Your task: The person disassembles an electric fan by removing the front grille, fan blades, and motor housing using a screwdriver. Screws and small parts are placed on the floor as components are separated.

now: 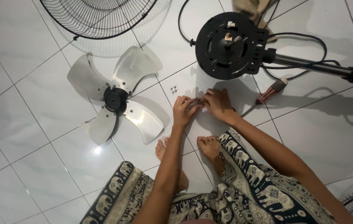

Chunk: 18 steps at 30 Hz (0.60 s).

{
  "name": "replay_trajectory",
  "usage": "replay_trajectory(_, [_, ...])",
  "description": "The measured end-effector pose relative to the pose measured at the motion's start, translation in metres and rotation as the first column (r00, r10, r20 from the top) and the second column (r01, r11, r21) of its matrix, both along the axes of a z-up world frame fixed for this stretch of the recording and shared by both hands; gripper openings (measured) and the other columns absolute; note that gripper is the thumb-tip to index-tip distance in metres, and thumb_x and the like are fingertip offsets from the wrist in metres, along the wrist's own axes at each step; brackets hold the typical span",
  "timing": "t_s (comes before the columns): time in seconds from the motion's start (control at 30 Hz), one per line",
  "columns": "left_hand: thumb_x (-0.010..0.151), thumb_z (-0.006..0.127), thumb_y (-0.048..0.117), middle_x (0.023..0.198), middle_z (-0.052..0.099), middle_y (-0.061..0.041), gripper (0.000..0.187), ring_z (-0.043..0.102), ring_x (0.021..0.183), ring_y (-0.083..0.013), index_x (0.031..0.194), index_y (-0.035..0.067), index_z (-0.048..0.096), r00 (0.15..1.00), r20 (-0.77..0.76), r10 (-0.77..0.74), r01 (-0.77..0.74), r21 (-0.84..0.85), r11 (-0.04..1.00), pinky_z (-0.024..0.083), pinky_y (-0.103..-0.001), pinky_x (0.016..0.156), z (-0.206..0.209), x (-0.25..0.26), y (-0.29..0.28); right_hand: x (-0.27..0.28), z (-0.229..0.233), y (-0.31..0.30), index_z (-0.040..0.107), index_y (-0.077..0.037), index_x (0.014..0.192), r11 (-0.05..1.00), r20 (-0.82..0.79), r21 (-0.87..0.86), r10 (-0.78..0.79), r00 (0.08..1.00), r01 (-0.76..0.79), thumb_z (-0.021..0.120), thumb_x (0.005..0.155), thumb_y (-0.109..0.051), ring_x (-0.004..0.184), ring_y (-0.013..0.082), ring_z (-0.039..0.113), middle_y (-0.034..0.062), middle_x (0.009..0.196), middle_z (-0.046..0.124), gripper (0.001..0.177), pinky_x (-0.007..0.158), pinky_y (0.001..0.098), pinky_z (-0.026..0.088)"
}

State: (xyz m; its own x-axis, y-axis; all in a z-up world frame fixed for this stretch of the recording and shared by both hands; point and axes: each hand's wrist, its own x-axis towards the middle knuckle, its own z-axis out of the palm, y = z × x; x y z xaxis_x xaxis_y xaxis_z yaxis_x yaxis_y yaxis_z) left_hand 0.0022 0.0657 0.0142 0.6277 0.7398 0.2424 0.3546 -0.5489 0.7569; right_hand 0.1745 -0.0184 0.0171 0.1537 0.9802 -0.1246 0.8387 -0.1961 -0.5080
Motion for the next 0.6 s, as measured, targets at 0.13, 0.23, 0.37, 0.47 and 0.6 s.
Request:
replay_trajectory(0.13, [0.085,0.082,0.017,0.089,0.063,-0.007,0.032,0.058,0.083,-0.0253,0.115,0.008,0.074,0.995,0.084,0.057,-0.061,0.054,0.997,0.047,-0.038,0.077,0.024,0.009,0.007,0.003,0.017,-0.006,0.072,-0.009,0.093,0.994,-0.111,0.089,-0.053,0.992,0.063,0.070,0.091,-0.028,0.083,0.0239,0.064,0.0056,0.093,0.068,0.019,0.080,0.0441,0.044])
replay_trajectory(0.23, [0.094,0.073,0.014,0.089,0.064,-0.007,0.022,0.057,0.082,-0.0256,0.115,0.007,0.074,0.985,0.127,0.116,-0.136,0.156,0.978,0.044,-0.039,0.079,0.052,0.025,0.028,0.011,0.034,-0.021,0.071,-0.007,0.096,0.947,-0.240,0.278,-0.090,0.967,0.158,0.067,0.092,-0.021,0.079,0.0210,0.065,0.0055,0.092,0.070,0.015,0.076,0.0361,0.047])
replay_trajectory(0.37, [0.097,0.072,0.014,0.103,0.061,-0.009,0.025,0.054,0.096,-0.0276,0.122,0.010,0.073,0.967,0.190,0.172,-0.211,0.211,0.954,0.045,-0.040,0.088,0.105,0.048,0.059,0.030,0.069,-0.045,0.072,-0.006,0.089,0.901,-0.236,0.341,-0.194,0.952,0.268,0.071,0.091,-0.014,0.062,0.0173,0.058,0.0064,0.080,0.069,0.008,0.068,0.0337,0.042])
replay_trajectory(0.47, [0.095,0.075,0.018,0.113,0.059,-0.009,0.032,0.053,0.105,-0.0277,0.126,0.011,0.072,0.974,0.179,0.139,-0.176,0.208,0.962,0.044,-0.040,0.095,0.149,0.074,0.079,0.053,0.105,-0.054,0.069,-0.003,0.084,0.779,-0.265,0.486,-0.302,0.916,0.397,0.075,0.090,-0.007,0.059,0.0171,0.053,0.0077,0.076,0.065,0.010,0.069,0.0359,0.042])
replay_trajectory(0.6, [0.091,0.077,0.024,0.129,0.059,-0.010,0.043,0.050,0.119,-0.0299,0.132,0.013,0.068,0.988,0.148,-0.048,0.014,0.224,0.975,0.041,-0.044,0.106,0.185,0.104,0.090,0.089,0.152,-0.041,0.068,-0.001,0.101,0.687,-0.311,0.591,-0.290,0.905,0.423,0.076,0.094,-0.006,0.086,0.0225,0.060,0.0121,0.099,0.061,0.012,0.077,0.0319,0.051])
